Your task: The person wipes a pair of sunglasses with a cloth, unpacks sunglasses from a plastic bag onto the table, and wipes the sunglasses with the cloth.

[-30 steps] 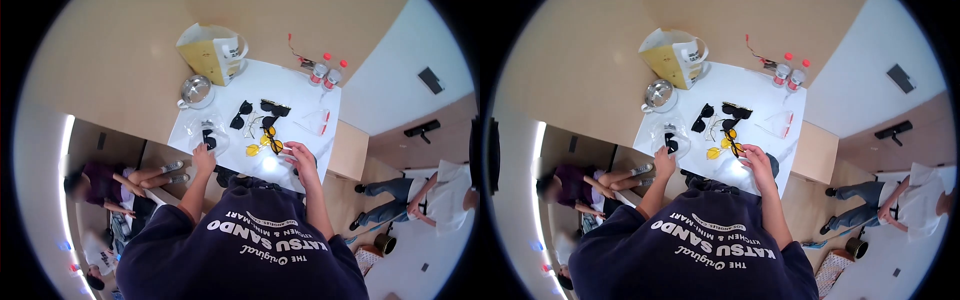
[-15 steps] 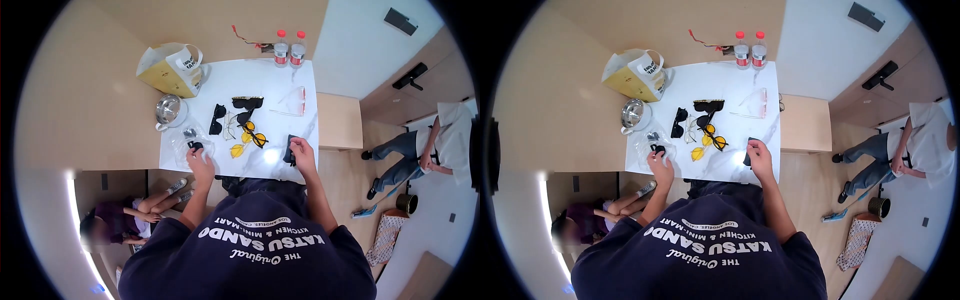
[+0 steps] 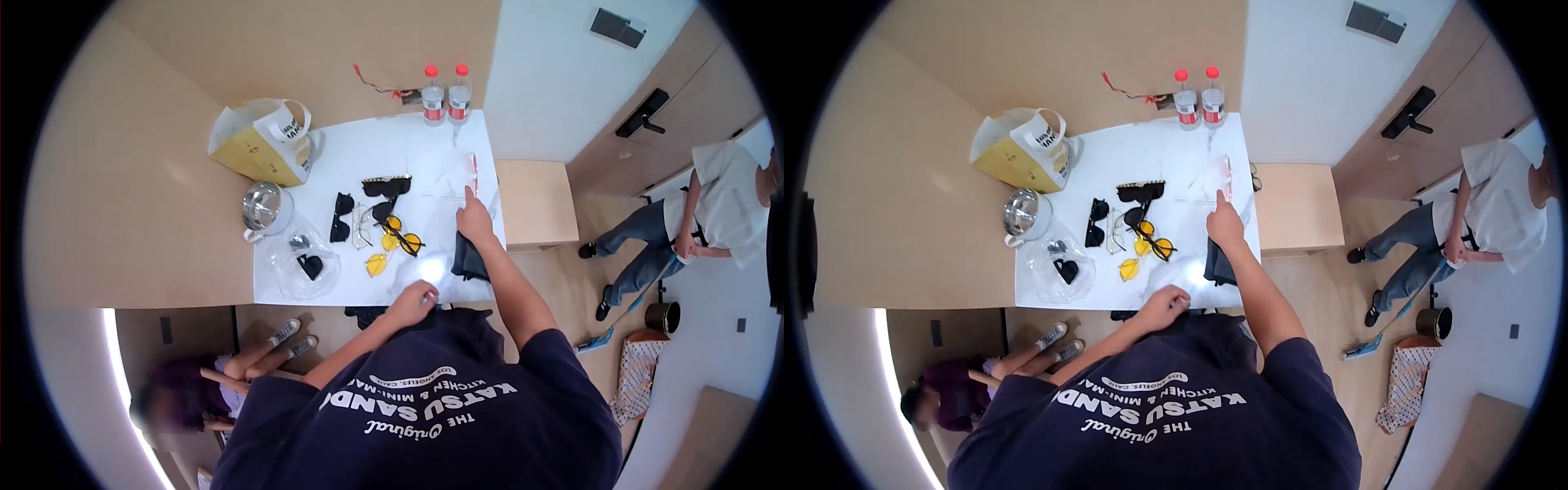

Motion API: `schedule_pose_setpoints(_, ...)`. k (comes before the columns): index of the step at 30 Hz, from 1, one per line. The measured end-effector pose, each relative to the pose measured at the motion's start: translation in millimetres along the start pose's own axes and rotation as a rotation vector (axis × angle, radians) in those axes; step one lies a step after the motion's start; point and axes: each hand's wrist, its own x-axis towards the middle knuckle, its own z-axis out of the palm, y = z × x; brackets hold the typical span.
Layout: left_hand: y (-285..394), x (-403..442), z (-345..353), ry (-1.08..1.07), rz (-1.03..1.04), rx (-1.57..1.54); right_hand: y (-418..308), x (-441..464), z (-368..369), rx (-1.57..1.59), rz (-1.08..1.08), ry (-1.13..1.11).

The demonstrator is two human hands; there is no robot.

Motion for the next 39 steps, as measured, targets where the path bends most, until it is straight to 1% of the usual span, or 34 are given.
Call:
schedule_pose_setpoints(1,0,-6,-4,0.004,-0.022,-0.018,-3,4,0,-0.019,0.075,-0.113)
schedule_pose_setpoints(4,-15,-22,-14,0.081,-0.116,-0.057,-6,2,6,-0.104,0.130,-0.148)
schedule_pose_setpoints(5,-23,-27,-17,0.112,-0.170,-0.075,-5,0,10,-0.123,0.131,-0.114)
schedule_pose_setpoints(8,-41,-42,-23,0.173,-0.327,-0.157,9,0,17,-0.179,0.080,-0.113)
schedule_pose_setpoints(9,-38,-45,-26,0.188,-0.354,-0.168,9,-1,14,-0.153,0.057,-0.092)
schedule_pose_setpoints(11,-49,-44,-28,0.206,-0.351,-0.223,-1,-7,-2,-0.096,0.014,-0.043)
schedule_pose_setpoints(14,-58,-33,-42,0.206,-0.299,-0.277,-25,-19,-32,0.065,-0.102,0.178)
schedule_pose_setpoints(15,-58,-27,-46,0.197,-0.278,-0.294,-42,-28,-53,0.141,-0.070,0.147)
schedule_pose_setpoints(17,-48,-12,-53,0.331,-0.227,-0.294,-79,-50,-97,0.296,0.008,0.090)
schedule_pose_setpoints(18,-39,-4,-56,0.388,-0.202,-0.291,-84,-59,-107,0.390,0.003,0.033)
schedule_pose_setpoints(20,5,11,-66,0.442,-0.106,-0.309,-85,-81,-121,0.581,0.008,-0.064)
schedule_pose_setpoints(21,26,20,-68,0.462,-0.057,-0.320,-83,-91,-125,0.718,0.053,-0.148)
schedule_pose_setpoints(22,37,27,-65,0.443,0.012,-0.369,-86,-101,-133,0.714,0.071,-0.163)
schedule_pose_setpoints(24,35,41,-68,0.096,-0.001,-0.436,-82,-117,-141,0.950,0.205,-0.171)
schedule_pose_setpoints(27,66,45,-58,-0.210,-0.044,-0.669,-56,-138,-137,1.025,0.331,0.035)
schedule_pose_setpoints(30,80,40,-41,-0.351,-0.087,-0.699,-58,-155,-165,0.880,0.474,0.100)
schedule_pose_setpoints(31,83,40,-39,-0.420,-0.007,-0.745,-56,-158,-169,0.842,0.478,0.135)
schedule_pose_setpoints(34,73,45,-37,-0.506,0.139,-0.846,-47,-162,-176,0.824,0.502,0.180)
schedule_pose_setpoints(35,72,47,-36,-0.519,0.140,-0.958,-43,-161,-177,0.834,0.504,0.182)
schedule_pose_setpoints(38,82,49,-44,-0.366,0.189,-0.730,-34,-149,-171,0.911,0.515,0.160)
schedule_pose_setpoints(39,83,51,-48,-0.288,0.106,-0.683,-35,-142,-169,0.964,0.527,0.137)
